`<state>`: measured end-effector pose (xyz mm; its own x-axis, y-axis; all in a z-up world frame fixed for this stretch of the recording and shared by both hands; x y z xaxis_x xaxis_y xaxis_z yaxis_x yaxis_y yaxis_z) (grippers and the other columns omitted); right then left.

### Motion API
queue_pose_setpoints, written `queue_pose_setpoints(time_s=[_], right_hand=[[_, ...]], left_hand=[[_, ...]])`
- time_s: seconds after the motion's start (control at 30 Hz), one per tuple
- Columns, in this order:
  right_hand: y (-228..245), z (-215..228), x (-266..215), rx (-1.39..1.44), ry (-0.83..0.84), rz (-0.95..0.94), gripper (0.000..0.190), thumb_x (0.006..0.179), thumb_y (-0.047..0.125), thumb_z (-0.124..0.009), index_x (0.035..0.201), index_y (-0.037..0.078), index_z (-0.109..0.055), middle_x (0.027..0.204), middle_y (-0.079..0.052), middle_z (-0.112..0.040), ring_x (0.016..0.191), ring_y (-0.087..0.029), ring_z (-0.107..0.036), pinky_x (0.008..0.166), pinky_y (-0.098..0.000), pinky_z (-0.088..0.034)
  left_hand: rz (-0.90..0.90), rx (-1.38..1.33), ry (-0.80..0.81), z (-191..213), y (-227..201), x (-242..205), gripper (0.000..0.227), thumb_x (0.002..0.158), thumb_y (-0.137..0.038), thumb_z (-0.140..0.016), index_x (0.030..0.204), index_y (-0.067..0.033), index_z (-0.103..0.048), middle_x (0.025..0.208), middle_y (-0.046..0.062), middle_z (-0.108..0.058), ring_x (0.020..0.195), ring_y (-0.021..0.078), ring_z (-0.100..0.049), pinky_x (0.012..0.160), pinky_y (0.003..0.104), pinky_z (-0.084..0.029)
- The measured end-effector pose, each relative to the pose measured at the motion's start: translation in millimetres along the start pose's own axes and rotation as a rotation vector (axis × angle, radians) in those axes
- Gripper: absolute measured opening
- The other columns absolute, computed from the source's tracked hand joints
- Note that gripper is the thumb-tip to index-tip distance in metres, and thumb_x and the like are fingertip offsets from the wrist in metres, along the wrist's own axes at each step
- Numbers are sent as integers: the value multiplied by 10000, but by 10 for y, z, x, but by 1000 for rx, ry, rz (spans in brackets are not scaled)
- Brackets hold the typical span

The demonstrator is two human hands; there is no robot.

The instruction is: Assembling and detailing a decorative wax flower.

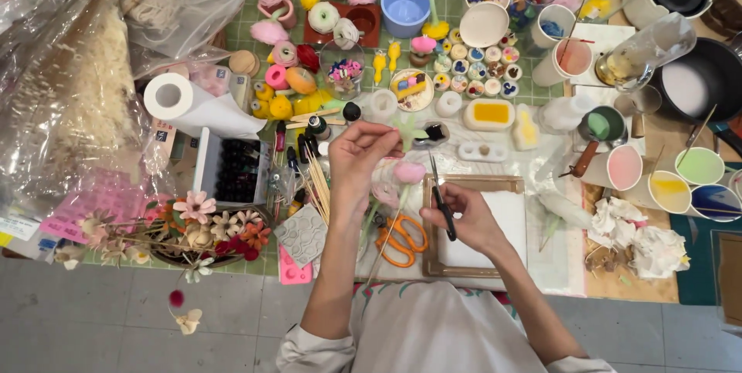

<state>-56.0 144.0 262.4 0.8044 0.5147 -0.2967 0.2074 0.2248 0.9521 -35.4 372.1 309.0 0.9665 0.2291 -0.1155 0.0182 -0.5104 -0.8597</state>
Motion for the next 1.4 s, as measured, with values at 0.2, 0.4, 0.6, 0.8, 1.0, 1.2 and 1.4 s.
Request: queue_pose_setpoints(time_s=[0.2, 0.4, 0.6, 0.8, 1.0, 1.2, 1.4], right_hand=[[94, 19, 14, -9, -5, -91, 323, 814, 293, -870, 815, 61, -646, 717, 66, -572, 660, -32, -497, 597, -223, -402], [-55, 160, 65, 33, 123, -161, 266, 807, 243, -860, 786, 96, -640, 691, 106, -575, 624, -2, -496, 520, -213, -371], [-168, 466, 181, -41, 138, -119, 359, 845, 292, -857, 742, 96, -573, 665, 105, -453, 612, 0, -397, 509, -221, -301], [-32, 394, 252, -74, 254, -184, 357, 801, 364, -858, 762, 105, -615, 651, 106, -439, 595, -9, -376, 502, -226, -292], [-125, 323, 255, -103, 256, -215, 343, 798, 346, -864, 768, 101, -626, 654, 107, -470, 601, -5, -407, 508, -228, -327], [-189, 199, 283, 25, 219, -185, 339, 820, 345, -849, 767, 108, -612, 675, 108, -496, 619, -8, -432, 520, -223, -326], [-331, 49, 262, 119, 278, -212, 335, 856, 377, -825, 826, 107, -629, 725, 100, -543, 670, -14, -491, 593, -206, -396]], left_hand=[[-19, 60, 29, 4, 16, -98, 115, 925, 13, -741, 1027, 40, -697, 936, 126, -757, 815, 159, -731, 747, 312, -616], [-45, 105, -2, -11, -68, -106, 222, 928, 14, -708, 1139, 14, -640, 983, 107, -767, 866, 127, -714, 778, 265, -579], [-64, 194, 130, 189, -12, 29, 188, 1001, 22, -631, 1188, 10, -645, 1095, 77, -743, 1019, 109, -677, 912, 240, -530], [21, 175, 195, 216, 30, 124, 210, 969, 30, -645, 1175, 3, -670, 1089, 50, -729, 1021, 104, -690, 917, 247, -550], [80, 145, 147, 318, 161, 201, 174, 944, 23, -702, 1115, 7, -671, 1045, 58, -733, 945, 97, -689, 814, 255, -566], [68, 58, 110, 368, 269, 227, 160, 927, 34, -727, 1072, 18, -660, 1008, 83, -734, 904, 118, -699, 793, 269, -570], [62, 28, 23, 339, 298, 185, 135, 901, 35, -744, 1016, 25, -674, 948, 103, -736, 843, 153, -717, 803, 296, -591]])
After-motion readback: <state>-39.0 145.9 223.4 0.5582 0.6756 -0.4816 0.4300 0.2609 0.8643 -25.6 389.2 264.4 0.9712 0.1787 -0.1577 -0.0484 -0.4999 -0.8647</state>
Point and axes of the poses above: each hand's wrist, its own x-axis towards the middle knuckle, its own z-axis out of the back of the hand, y = z × x, the point moved 1 cm from there along x, towards the middle knuckle
